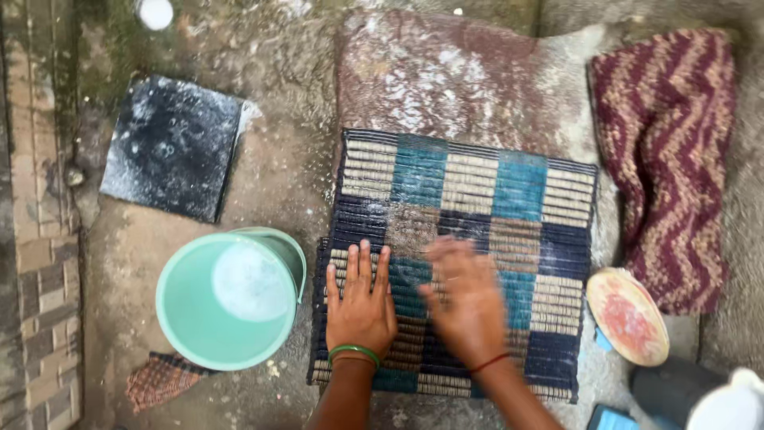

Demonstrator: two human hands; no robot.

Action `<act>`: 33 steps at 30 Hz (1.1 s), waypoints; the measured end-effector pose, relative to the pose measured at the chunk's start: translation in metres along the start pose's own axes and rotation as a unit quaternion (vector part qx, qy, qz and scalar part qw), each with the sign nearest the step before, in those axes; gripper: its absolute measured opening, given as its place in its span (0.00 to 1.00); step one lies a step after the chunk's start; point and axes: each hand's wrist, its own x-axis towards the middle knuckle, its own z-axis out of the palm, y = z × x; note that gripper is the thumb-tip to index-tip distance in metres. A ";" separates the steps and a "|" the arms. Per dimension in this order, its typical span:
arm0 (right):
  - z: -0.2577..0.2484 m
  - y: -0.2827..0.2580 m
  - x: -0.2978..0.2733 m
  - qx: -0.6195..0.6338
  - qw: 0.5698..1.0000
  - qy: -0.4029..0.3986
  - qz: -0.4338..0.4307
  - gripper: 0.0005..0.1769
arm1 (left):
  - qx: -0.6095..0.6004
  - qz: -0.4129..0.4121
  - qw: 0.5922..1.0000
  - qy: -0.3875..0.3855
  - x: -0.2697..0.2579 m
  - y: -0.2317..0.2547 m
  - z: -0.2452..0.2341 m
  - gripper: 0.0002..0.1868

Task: The person washes a mat by applying soap from a blue bar, scrubbing the surface with a brush and hands, and rinsing it with water poured from a metal mug.

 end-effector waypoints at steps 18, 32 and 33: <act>-0.008 0.076 -0.082 -0.031 0.993 0.020 0.116 0.38 | 0.014 0.084 0.996 0.030 0.104 0.045 0.021 0.33; -0.020 0.030 -0.076 0.039 0.983 0.025 0.176 0.38 | -0.011 -0.029 0.997 0.064 0.005 0.022 -0.001 0.33; -0.014 0.037 -0.052 0.022 0.981 0.061 0.184 0.37 | -0.011 -0.012 0.998 0.063 0.023 0.022 -0.001 0.33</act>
